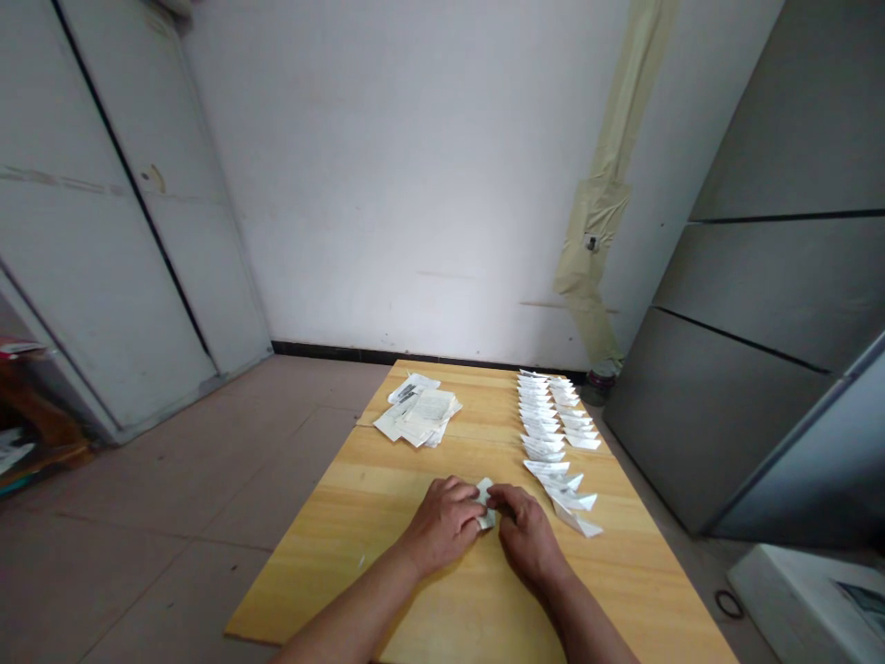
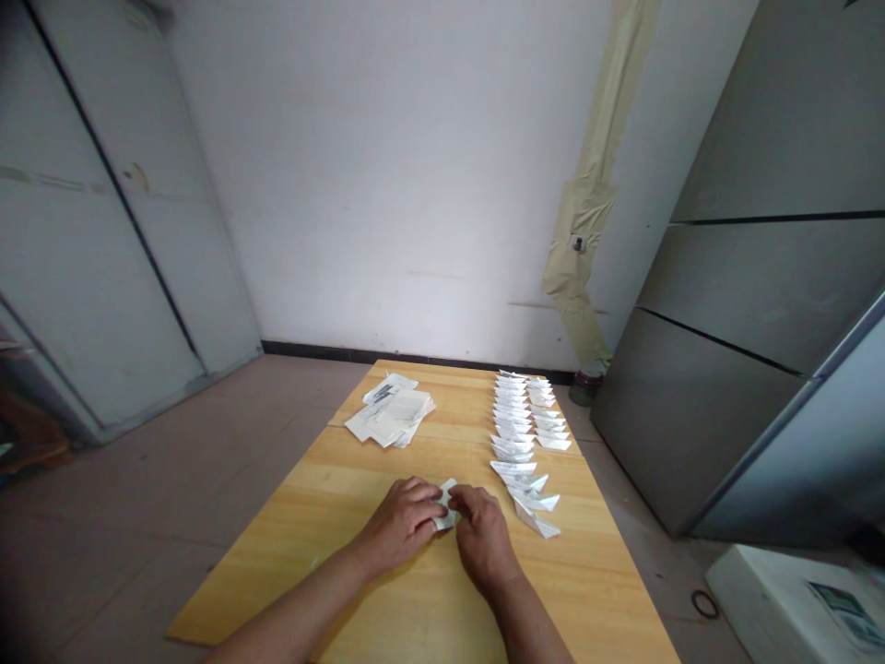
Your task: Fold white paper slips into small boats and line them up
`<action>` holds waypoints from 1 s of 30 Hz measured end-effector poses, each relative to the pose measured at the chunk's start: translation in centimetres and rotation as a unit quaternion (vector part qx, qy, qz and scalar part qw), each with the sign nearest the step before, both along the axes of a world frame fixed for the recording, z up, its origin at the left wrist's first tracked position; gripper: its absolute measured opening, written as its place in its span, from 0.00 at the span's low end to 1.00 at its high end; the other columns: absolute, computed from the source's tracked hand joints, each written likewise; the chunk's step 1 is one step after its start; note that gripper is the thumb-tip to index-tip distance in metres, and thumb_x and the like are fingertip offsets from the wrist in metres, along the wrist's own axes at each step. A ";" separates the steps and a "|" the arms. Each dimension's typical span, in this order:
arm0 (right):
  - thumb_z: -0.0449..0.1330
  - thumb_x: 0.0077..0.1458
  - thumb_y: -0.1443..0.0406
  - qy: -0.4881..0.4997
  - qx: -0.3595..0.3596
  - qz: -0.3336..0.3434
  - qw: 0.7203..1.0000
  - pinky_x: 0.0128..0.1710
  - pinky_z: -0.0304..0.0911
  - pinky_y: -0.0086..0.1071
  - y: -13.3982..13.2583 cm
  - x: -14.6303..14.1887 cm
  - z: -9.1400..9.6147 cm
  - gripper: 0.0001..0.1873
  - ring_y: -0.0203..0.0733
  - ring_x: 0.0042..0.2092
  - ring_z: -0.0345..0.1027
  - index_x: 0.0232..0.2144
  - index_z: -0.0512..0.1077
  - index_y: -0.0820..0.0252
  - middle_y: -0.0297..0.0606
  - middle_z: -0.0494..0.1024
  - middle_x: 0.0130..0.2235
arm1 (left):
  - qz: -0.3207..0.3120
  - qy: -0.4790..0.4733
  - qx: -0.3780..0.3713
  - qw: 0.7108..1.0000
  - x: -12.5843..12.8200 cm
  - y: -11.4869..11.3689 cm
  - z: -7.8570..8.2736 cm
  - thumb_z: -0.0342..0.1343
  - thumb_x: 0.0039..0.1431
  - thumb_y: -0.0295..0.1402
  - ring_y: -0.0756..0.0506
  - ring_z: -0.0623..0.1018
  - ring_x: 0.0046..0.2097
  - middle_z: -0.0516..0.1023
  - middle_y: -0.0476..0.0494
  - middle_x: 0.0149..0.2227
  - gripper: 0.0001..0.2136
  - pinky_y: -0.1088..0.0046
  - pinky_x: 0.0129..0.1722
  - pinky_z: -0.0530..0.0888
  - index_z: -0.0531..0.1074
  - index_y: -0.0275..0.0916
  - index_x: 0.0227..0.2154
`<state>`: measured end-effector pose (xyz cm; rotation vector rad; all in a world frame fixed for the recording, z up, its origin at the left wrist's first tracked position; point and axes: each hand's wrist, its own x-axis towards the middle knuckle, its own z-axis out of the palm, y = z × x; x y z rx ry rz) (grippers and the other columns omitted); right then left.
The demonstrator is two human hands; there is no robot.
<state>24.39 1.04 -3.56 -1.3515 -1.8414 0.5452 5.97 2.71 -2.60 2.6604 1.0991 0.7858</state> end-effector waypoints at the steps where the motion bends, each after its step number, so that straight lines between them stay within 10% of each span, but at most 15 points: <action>1: 0.48 0.38 0.78 -0.008 0.000 0.000 1.000 0.45 0.63 0.34 -0.1 0.0 0.2 0.27 0.43 0.42 0.71 0.38 0.76 0.59 0.39 0.79 0.38 | -0.001 0.002 0.000 1.000 0.0 0.0 0.0 0.57 0.58 0.26 0.45 0.72 0.44 0.77 0.48 0.39 0.07 0.67 0.44 0.66 0.78 0.45 0.35; 30: 0.55 0.51 0.72 -0.107 0.030 0.000 0.994 0.53 0.61 0.39 -1.4 0.5 0.4 0.11 0.48 0.52 0.67 0.29 0.77 0.57 0.45 0.74 0.52 | 0.034 0.027 -0.019 0.999 0.7 -1.0 0.4 0.59 0.56 0.30 0.44 0.71 0.45 0.75 0.47 0.39 0.04 0.62 0.45 0.62 0.78 0.44 0.33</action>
